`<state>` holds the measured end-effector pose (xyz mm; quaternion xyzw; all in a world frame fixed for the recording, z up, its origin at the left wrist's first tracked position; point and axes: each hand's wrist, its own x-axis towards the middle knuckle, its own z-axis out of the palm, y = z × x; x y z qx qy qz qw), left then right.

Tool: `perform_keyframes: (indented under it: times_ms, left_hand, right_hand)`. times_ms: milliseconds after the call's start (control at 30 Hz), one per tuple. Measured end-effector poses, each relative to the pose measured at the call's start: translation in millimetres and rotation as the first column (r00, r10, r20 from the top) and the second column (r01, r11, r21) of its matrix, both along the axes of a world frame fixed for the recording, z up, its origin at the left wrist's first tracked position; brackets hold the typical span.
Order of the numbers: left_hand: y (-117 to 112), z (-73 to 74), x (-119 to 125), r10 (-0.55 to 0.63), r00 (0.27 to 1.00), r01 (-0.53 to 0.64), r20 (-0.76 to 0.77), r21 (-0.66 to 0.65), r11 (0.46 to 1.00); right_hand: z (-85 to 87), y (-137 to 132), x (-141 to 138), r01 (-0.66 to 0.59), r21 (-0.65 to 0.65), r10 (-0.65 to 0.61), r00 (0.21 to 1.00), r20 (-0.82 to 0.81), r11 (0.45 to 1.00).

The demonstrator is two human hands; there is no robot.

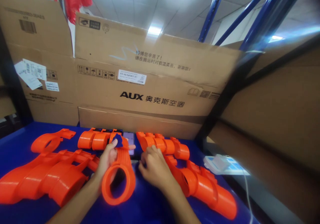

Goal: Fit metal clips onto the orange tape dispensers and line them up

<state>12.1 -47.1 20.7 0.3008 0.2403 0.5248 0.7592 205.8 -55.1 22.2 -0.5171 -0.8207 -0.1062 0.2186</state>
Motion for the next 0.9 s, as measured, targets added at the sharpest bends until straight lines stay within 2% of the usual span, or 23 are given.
perform_keyframes:
  times_ms: [100, 200, 333, 467, 533, 633, 733, 900]
  left_hand:
    - [-0.2, -5.1, 0.7, -0.072, 0.997, 0.072, 0.008, 0.022, 0.997]
    - [-5.0, -6.9, 4.4, -0.133, 0.991, 0.132, 0.031, 0.029, 0.991]
    - [-13.2, -2.2, 10.1, -0.149, 0.987, 0.146, 0.064, 0.041, 0.988]
    - [-15.9, 1.7, 14.8, -0.149, 0.982, 0.139, 0.117, 0.088, 0.986]
    - [-15.5, 1.1, 16.5, -0.140, 0.981, 0.127, 0.137, 0.099, 0.987]
    - [-14.6, -0.7, 17.3, -0.125, 0.980, 0.112, 0.157, 0.090, 0.990]
    - [-13.8, -0.4, 15.7, -0.108, 0.981, 0.096, 0.161, 0.080, 0.992]
    - [-11.4, 2.6, 11.4, -0.091, 0.985, 0.080, 0.145, 0.080, 0.994]
  right_hand:
    - [6.0, 5.7, 7.4, 0.069, 0.048, -0.064, 0.992, -0.113, 0.996]
    - [8.7, 9.4, 13.6, 0.105, 0.042, -0.086, 0.944, -0.317, 0.994]
    - [9.5, 7.8, 15.0, 0.089, 0.025, -0.051, 0.761, -0.646, 0.996]
    - [13.8, 3.2, 9.6, 0.046, 0.046, 0.009, 0.604, -0.797, 0.998]
    - [16.3, 1.8, 5.3, -0.024, 0.025, 0.034, 0.516, -0.856, 0.999]
    - [18.0, -0.1, -1.3, -0.197, -0.003, 0.075, 0.387, -0.919, 0.980]
    - [17.0, -3.6, -4.9, -0.318, -0.035, 0.087, 0.362, -0.928, 0.947]
    - [14.6, -9.1, -4.3, -0.388, -0.075, 0.101, 0.413, -0.905, 0.918]
